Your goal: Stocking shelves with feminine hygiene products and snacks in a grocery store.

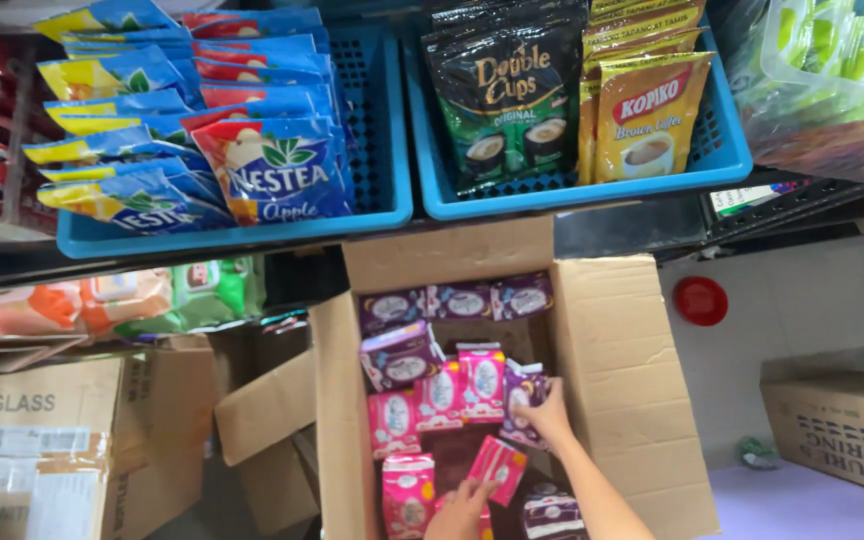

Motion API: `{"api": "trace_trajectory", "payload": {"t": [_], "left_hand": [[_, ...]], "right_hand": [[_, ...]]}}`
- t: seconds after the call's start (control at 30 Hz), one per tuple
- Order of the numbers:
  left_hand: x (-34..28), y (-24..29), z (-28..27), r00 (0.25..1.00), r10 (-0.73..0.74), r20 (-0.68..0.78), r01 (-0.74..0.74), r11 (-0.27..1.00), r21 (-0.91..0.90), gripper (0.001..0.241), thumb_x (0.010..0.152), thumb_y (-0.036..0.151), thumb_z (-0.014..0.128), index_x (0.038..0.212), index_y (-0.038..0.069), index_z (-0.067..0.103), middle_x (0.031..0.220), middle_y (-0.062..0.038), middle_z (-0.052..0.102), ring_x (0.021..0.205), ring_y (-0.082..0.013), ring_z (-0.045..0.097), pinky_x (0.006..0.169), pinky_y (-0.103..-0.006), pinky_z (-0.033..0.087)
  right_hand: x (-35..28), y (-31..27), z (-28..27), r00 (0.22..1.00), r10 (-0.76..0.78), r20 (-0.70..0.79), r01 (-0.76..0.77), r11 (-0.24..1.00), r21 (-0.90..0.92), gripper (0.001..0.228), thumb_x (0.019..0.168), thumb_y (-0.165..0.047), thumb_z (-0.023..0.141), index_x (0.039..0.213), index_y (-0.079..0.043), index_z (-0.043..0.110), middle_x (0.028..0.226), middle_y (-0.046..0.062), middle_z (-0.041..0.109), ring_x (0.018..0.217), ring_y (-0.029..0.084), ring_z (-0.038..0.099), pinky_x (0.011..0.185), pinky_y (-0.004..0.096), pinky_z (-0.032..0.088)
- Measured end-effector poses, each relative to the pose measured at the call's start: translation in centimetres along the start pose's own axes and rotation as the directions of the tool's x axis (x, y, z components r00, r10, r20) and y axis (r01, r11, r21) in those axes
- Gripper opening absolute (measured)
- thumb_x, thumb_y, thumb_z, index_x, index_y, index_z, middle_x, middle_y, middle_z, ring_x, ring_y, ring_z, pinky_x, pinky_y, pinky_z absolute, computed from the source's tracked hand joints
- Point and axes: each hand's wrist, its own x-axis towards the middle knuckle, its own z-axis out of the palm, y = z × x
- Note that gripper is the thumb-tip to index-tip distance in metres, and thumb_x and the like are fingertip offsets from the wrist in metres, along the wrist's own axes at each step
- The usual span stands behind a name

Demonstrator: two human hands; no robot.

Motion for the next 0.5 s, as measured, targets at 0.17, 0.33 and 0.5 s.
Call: {"api": "trace_trajectory", "payload": {"t": [0.17,0.33,0.5], "left_hand": [[-3.7,9.7,-8.4,0.998,-0.020,-0.068,0.013,0.995,-0.098,0.115,0.059,0.018,0.097,0.155,0.028,0.035,0.156,-0.013,0.036,0.136,-0.0399,0.042,0.108,-0.0491,0.043],[-2.0,9.9,-8.8,0.934,-0.344,-0.096,-0.078,0.065,-0.995,0.109,0.064,0.016,0.089,0.150,0.029,0.023,0.140,-0.014,0.057,0.124,-0.0226,0.062,0.099,-0.0415,0.058],[-2.3,6.6,-5.2,0.933,-0.330,-0.142,-0.104,0.128,-0.986,0.077,0.064,0.004,0.092,0.132,-0.002,0.057,0.113,-0.017,0.075,0.100,-0.0265,0.075,0.090,-0.0427,0.061]], "right_hand": [[-5.6,-3.0,-4.5,0.994,-0.034,-0.101,0.045,0.993,0.110,0.078,0.059,-0.023,0.092,0.117,-0.008,0.042,0.102,0.019,0.064,0.094,0.033,0.068,0.086,0.045,0.055],[-12.3,-10.4,-10.3,0.671,-0.433,0.603,0.086,0.852,0.516,0.065,0.079,-0.028,0.089,0.124,-0.013,0.045,0.121,0.008,0.063,0.113,0.017,0.061,0.096,0.040,0.051],[-8.7,6.2,-7.7,0.589,0.014,0.808,-0.392,0.879,0.271,0.058,0.093,-0.057,0.064,0.116,-0.004,0.064,0.107,0.007,0.069,0.101,0.022,0.065,0.088,0.042,0.054]]}}
